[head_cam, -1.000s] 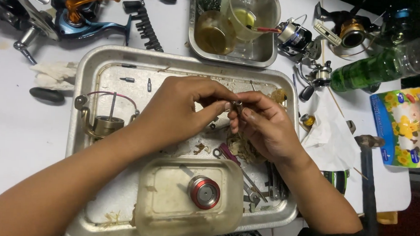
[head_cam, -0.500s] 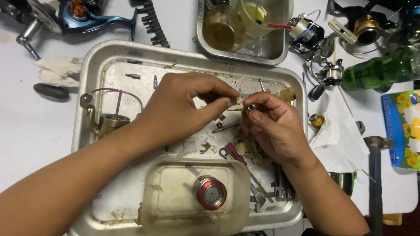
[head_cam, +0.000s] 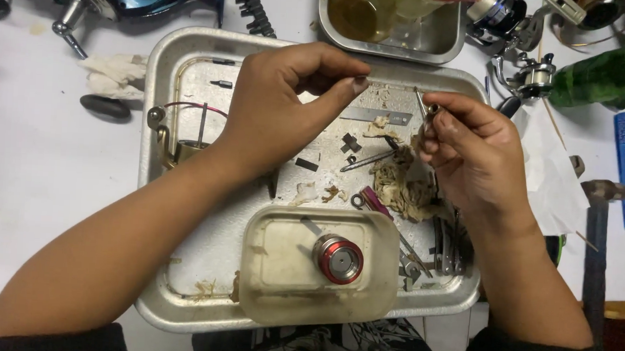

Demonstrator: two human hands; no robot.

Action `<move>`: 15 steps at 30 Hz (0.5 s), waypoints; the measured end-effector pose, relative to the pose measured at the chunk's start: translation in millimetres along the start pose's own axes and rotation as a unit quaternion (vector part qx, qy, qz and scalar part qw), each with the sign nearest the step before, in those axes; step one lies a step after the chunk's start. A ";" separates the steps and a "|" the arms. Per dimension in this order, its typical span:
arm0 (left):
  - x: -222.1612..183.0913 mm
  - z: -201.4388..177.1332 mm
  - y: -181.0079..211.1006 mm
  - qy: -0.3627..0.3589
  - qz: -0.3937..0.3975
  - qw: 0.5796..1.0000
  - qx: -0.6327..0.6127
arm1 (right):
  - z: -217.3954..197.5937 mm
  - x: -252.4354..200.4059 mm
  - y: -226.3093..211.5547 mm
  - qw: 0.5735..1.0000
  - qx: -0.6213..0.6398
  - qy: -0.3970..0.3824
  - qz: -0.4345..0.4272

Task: Reassembling the internal mechanical components of a fishing reel body, including gears and pins.

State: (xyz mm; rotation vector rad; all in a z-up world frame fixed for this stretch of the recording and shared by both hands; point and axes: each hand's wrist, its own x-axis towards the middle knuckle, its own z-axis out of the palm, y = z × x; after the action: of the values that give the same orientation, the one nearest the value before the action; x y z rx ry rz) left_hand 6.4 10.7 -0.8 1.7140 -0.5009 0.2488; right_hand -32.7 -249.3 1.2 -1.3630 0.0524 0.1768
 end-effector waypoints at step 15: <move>1.4 -1.2 -0.9 0.016 -0.033 0.999 -0.005 | 18.3 10.5 -3.1 0.996 -0.090 -0.021 -0.020</move>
State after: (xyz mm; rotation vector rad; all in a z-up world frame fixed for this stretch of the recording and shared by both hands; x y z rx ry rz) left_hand 8.2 11.7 -0.7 1.7106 -0.4199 0.2253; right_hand -23.1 -231.0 6.5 -1.5386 -0.0259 0.1794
